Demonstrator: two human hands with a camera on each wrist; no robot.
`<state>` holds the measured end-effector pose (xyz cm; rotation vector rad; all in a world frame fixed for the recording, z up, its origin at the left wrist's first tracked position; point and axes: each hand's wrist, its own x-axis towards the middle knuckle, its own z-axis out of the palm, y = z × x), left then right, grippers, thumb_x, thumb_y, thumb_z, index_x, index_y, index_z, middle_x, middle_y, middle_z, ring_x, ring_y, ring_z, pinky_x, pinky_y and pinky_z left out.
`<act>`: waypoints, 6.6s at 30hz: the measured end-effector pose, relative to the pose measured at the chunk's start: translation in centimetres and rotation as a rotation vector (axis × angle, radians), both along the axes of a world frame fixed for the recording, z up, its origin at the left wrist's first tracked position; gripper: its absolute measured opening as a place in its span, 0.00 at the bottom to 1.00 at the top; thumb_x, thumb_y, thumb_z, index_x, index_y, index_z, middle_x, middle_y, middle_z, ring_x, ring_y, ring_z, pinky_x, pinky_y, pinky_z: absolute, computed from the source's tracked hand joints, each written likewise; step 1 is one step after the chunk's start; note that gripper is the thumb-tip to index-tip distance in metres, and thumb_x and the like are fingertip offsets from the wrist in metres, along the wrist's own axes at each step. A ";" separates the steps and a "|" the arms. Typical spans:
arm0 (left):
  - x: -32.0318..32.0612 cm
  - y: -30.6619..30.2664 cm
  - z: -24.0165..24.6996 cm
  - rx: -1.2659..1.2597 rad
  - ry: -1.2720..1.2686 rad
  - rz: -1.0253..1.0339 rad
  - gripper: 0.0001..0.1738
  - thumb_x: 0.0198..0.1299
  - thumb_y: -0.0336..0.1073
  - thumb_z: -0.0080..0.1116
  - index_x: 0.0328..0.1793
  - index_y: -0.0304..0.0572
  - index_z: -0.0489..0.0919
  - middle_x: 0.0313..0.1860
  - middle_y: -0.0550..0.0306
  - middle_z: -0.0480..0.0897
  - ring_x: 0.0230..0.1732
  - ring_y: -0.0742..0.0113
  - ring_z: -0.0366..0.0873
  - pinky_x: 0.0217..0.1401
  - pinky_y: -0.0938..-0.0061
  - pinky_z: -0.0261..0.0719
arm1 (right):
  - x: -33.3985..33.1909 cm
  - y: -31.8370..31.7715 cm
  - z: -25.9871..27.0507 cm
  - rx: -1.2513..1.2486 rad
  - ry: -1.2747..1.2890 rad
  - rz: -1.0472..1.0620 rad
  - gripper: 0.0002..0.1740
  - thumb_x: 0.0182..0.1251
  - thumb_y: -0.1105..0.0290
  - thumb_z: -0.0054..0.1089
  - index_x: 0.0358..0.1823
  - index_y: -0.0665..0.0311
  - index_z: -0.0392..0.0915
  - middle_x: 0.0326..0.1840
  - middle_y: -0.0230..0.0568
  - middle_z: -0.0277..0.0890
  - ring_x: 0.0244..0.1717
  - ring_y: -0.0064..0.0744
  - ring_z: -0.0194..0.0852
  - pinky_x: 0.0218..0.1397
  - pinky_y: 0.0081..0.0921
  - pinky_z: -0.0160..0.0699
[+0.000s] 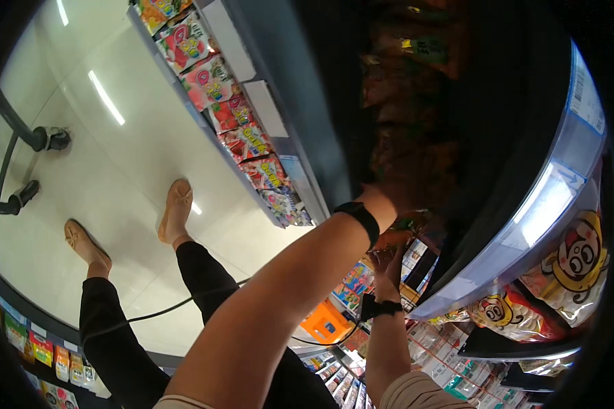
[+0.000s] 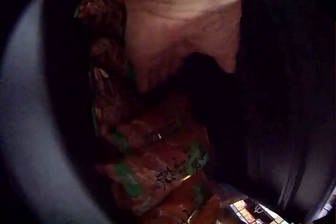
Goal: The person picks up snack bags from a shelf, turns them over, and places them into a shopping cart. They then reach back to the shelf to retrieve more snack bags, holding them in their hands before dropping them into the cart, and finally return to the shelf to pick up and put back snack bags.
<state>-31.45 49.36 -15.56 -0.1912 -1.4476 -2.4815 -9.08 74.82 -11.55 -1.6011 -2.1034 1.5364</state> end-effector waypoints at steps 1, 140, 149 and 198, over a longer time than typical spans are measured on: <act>-0.2 0.9 0.1 0.083 -0.002 -0.066 0.13 0.63 0.39 0.56 0.50 0.41 0.80 0.44 0.43 0.85 0.50 0.42 0.86 0.52 0.56 0.83 | -0.1 0.1 0.3 -0.057 0.021 0.011 0.43 0.73 0.36 0.60 0.81 0.49 0.59 0.75 0.43 0.67 0.73 0.43 0.70 0.74 0.48 0.73; 30.6 -63.3 33.1 -0.907 -0.509 0.717 0.28 0.67 0.30 0.60 0.72 0.31 0.72 0.68 0.42 0.75 0.65 0.54 0.76 0.70 0.61 0.74 | -7.2 -69.1 22.6 -0.612 0.352 1.217 0.19 0.82 0.62 0.54 0.64 0.69 0.75 0.60 0.45 0.81 0.62 0.33 0.81 0.65 0.29 0.79; 12.7 -43.5 13.3 -0.733 -0.542 0.224 0.34 0.74 0.48 0.61 0.77 0.32 0.69 0.70 0.37 0.75 0.71 0.49 0.75 0.74 0.60 0.71 | -11.5 -42.2 7.6 -0.327 0.172 0.707 0.24 0.78 0.63 0.60 0.68 0.70 0.70 0.56 0.42 0.82 0.51 0.30 0.84 0.51 0.26 0.85; -18.4 -29.8 -5.8 -0.795 -0.139 -0.068 0.17 0.60 0.41 0.65 0.53 0.44 0.87 0.57 0.48 0.86 0.61 0.48 0.82 0.65 0.64 0.80 | -32.0 -34.9 -9.9 0.250 0.581 0.549 0.31 0.73 0.59 0.69 0.71 0.65 0.71 0.70 0.43 0.74 0.68 0.38 0.75 0.71 0.36 0.77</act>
